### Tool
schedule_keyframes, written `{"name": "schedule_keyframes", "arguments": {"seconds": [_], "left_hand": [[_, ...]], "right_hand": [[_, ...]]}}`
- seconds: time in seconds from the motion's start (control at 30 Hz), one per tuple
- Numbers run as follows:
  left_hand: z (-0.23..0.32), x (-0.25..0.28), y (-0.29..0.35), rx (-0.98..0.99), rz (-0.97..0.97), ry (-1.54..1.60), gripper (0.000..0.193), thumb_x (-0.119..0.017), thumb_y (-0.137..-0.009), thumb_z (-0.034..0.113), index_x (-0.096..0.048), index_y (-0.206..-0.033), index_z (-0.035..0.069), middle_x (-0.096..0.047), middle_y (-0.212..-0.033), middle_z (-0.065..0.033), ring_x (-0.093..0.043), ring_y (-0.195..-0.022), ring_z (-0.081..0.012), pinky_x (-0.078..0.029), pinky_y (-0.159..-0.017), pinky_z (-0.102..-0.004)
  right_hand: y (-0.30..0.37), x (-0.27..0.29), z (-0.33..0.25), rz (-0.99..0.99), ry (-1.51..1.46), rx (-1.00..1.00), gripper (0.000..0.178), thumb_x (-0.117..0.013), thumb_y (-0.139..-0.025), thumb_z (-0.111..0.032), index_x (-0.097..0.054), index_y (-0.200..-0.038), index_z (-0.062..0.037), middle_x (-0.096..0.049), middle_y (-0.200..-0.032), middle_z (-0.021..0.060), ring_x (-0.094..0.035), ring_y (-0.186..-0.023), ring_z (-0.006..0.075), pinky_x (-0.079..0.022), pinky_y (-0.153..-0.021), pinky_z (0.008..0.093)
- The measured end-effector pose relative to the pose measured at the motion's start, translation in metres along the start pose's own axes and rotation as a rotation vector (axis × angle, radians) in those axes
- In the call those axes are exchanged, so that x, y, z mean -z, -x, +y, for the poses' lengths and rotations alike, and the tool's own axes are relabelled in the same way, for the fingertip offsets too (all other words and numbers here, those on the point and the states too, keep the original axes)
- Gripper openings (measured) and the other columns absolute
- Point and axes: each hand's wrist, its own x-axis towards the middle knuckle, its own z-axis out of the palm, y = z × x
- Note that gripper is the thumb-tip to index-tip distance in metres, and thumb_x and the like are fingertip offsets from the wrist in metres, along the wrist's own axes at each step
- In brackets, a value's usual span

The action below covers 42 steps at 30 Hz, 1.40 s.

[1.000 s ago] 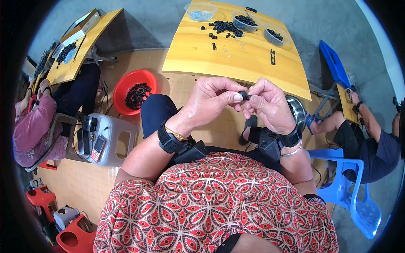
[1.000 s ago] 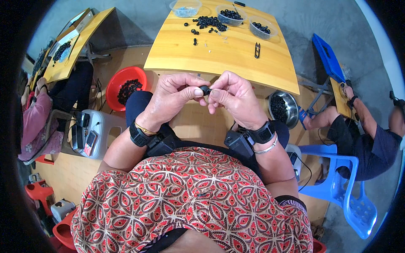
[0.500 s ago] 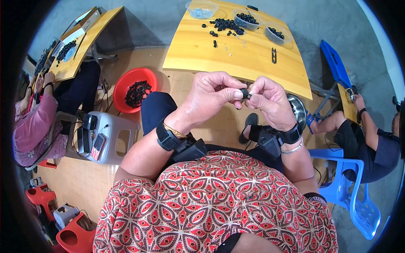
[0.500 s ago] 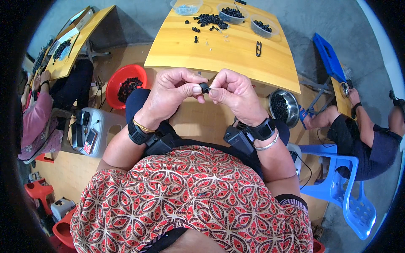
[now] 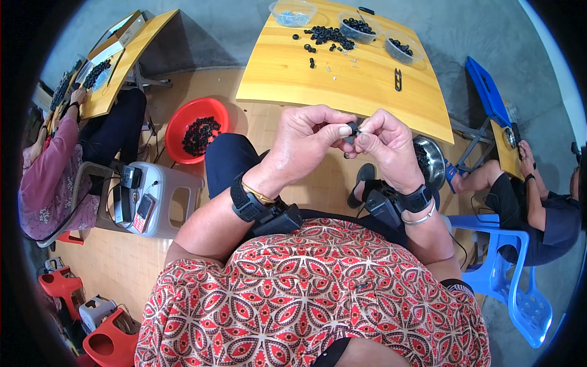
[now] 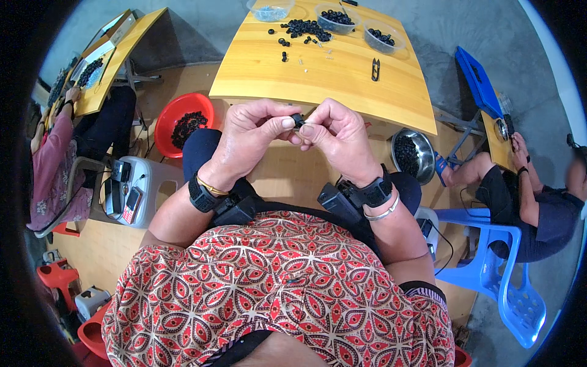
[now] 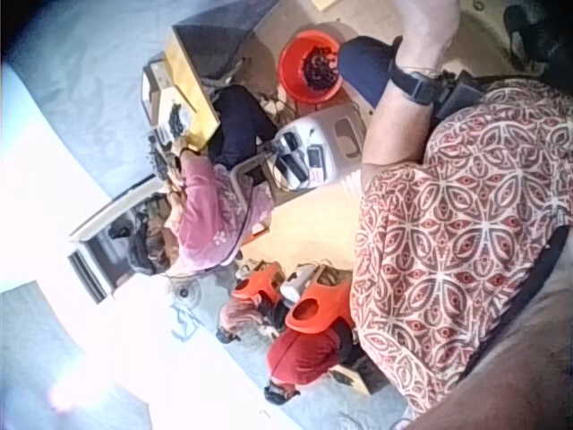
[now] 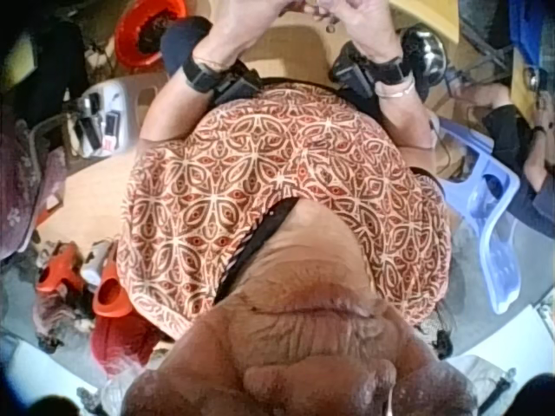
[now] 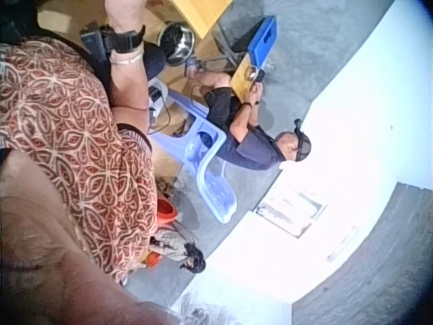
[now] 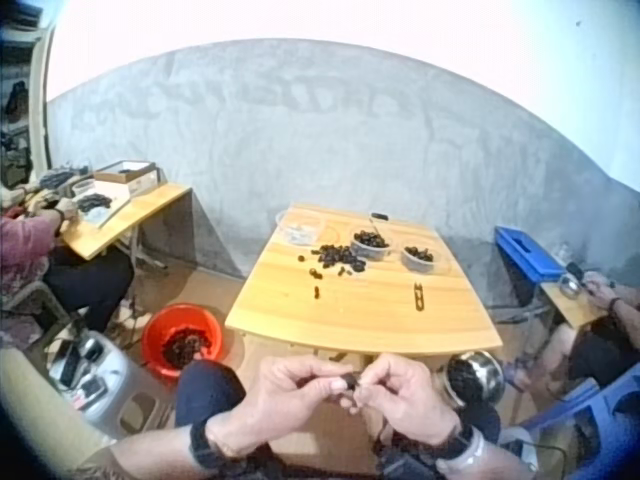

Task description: Assembling black plastic components by hand.

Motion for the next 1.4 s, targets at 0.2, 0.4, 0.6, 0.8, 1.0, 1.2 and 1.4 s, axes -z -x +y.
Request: {"name": "schedule_keyframes", "arguments": {"seconds": [0.2,0.4,0.6,0.8,1.0,1.2,1.4], "left_hand": [[0.000,-0.003,0.001,-0.019,-0.038,-0.083,0.018,-0.053,-0.079,-0.002,-0.056,-0.097,-0.004,-0.060,-0.082,-0.0113,-0.060,-0.071,-0.0167,-0.051,-0.066,-0.0256],[0.001,0.001,0.003,-0.053,-0.079,-0.105,0.022,-0.053,-0.079,-0.001,-0.056,-0.101,-0.004,-0.060,-0.084,-0.0104,-0.060,-0.073,-0.0150,-0.050,-0.068,-0.0246],[0.011,-0.002,0.004,0.004,-0.064,-0.232,0.024,-0.054,-0.079,0.000,-0.055,-0.102,-0.003,-0.060,-0.086,-0.0086,-0.058,-0.075,-0.0110,-0.049,-0.067,-0.0213],[0.009,0.005,-0.001,-0.031,-0.047,-0.125,0.029,-0.053,-0.079,0.000,-0.051,-0.108,-0.003,-0.059,-0.084,-0.0063,-0.058,-0.069,-0.0102,-0.049,-0.063,-0.0208],[0.014,0.002,-0.001,-0.001,-0.111,0.004,0.057,-0.055,-0.078,0.002,-0.026,-0.127,0.000,-0.058,-0.081,-0.0069,-0.057,-0.066,-0.0104,-0.047,-0.062,-0.0214],[0.008,-0.002,-0.003,-0.032,-0.118,0.030,0.071,-0.051,-0.076,-0.005,-0.006,-0.131,-0.001,-0.056,-0.078,-0.0111,-0.057,-0.067,-0.0137,-0.049,-0.062,-0.0256],[0.006,-0.002,-0.002,-0.009,-0.082,0.070,0.076,-0.053,-0.075,-0.005,-0.001,-0.130,-0.003,-0.056,-0.082,-0.0127,-0.057,-0.072,-0.0142,-0.049,-0.062,-0.0250]], "right_hand": [[0.003,0.001,-0.001,0.033,0.044,0.035,0.009,-0.056,-0.079,-0.002,-0.048,-0.075,-0.0020,-0.057,-0.068,0.0044,-0.056,-0.064,0.0085,-0.048,-0.059,0.0218],[0.006,-0.005,-0.004,0.038,0.130,0.083,0.010,-0.056,-0.077,0.000,-0.047,-0.074,-0.0019,-0.057,-0.068,0.0029,-0.056,-0.065,0.0078,-0.048,-0.060,0.0209],[0.007,-0.006,0.000,0.049,0.174,0.102,0.010,-0.056,-0.077,0.001,-0.047,-0.075,-0.0018,-0.056,-0.070,0.0021,-0.056,-0.067,0.0070,-0.047,-0.060,0.0199],[0.004,-0.007,-0.004,0.024,0.151,0.080,0.012,-0.057,-0.079,-0.007,-0.048,-0.084,-0.0010,-0.054,-0.074,0.0023,-0.054,-0.067,0.0074,-0.045,-0.060,0.0200],[0.000,0.003,0.000,-0.105,0.284,0.186,0.055,-0.047,-0.083,-0.042,-0.038,-0.117,0.0001,-0.046,-0.109,0.0082,-0.046,-0.090,0.0130,-0.040,-0.078,0.0266],[0.000,-0.006,-0.002,-0.187,0.459,0.185,0.060,-0.038,-0.084,-0.048,-0.035,-0.121,-0.0011,-0.037,-0.121,0.0161,-0.039,-0.110,0.0275,-0.032,-0.090,0.0334],[0.000,-0.010,-0.001,-0.189,0.324,0.174,0.049,-0.038,-0.086,-0.042,-0.040,-0.116,-0.0028,-0.040,-0.117,0.0141,-0.044,-0.103,0.0224,-0.034,-0.087,0.0305]]}}
